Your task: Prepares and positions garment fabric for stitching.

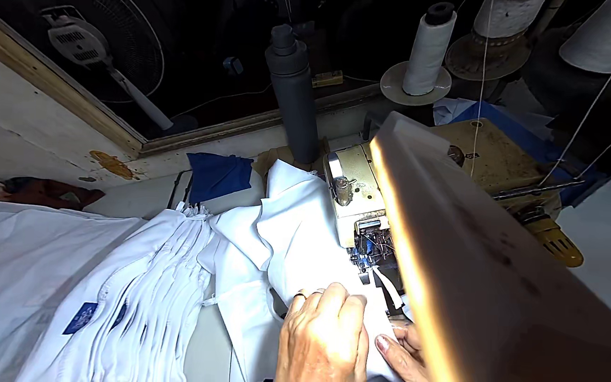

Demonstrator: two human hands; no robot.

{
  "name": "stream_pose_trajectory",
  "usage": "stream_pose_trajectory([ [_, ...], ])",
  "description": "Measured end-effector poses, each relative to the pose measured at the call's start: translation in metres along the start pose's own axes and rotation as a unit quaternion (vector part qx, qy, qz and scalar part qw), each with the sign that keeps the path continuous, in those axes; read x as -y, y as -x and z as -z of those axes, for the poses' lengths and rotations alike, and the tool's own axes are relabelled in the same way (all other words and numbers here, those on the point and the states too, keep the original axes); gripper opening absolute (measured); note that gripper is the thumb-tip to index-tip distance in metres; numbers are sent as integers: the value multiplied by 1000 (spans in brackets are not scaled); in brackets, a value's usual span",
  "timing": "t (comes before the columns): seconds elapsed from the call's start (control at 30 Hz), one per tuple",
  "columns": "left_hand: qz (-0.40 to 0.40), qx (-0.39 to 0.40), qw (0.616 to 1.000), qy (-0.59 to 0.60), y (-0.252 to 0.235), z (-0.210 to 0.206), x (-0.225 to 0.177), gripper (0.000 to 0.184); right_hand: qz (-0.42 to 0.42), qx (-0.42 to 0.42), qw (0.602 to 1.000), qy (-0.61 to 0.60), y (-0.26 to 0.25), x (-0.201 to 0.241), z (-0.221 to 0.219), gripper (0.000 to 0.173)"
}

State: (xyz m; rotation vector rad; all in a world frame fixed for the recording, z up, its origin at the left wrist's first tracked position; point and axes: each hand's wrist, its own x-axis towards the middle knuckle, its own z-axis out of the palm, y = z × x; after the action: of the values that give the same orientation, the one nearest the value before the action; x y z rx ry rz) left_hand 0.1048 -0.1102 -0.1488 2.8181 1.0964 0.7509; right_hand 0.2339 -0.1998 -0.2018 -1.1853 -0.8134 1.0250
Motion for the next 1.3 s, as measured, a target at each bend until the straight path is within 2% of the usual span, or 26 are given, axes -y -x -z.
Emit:
stream_pose_trajectory([
  [0.2,-25,15,1000,-8,7,8,-4,18,-30,26,999,-36,8,2,6,22],
  [0.33,-67,-47,996,-42,-9,-8,0,22,3,-5,1000,-2,0,-1,1,16],
  [0.43,-51,-79,994,-58,-23,-18,-1,23,24,-18,1000,9,-5,-2,-6,18],
  [0.53,-19,-41,996,-73,-18,-13,-8,13,28,-16,999,24,-6,5,-6,15],
  [0.63,14,4,998,-56,-4,3,-6,18,34,-3,999,26,-5,9,0,12],
  [0.73,34,28,999,-20,8,16,0,21,36,-3,999,-10,-4,9,7,19],
  [1.03,11,-5,999,-47,34,6,8,30,12,50,999,-6,-4,5,14,15],
  [1.17,-6,-25,1000,-13,37,14,13,19,-24,67,997,-23,2,7,13,30],
  [1.3,-47,-25,998,25,30,24,7,24,-18,74,995,-63,4,4,15,41],
])
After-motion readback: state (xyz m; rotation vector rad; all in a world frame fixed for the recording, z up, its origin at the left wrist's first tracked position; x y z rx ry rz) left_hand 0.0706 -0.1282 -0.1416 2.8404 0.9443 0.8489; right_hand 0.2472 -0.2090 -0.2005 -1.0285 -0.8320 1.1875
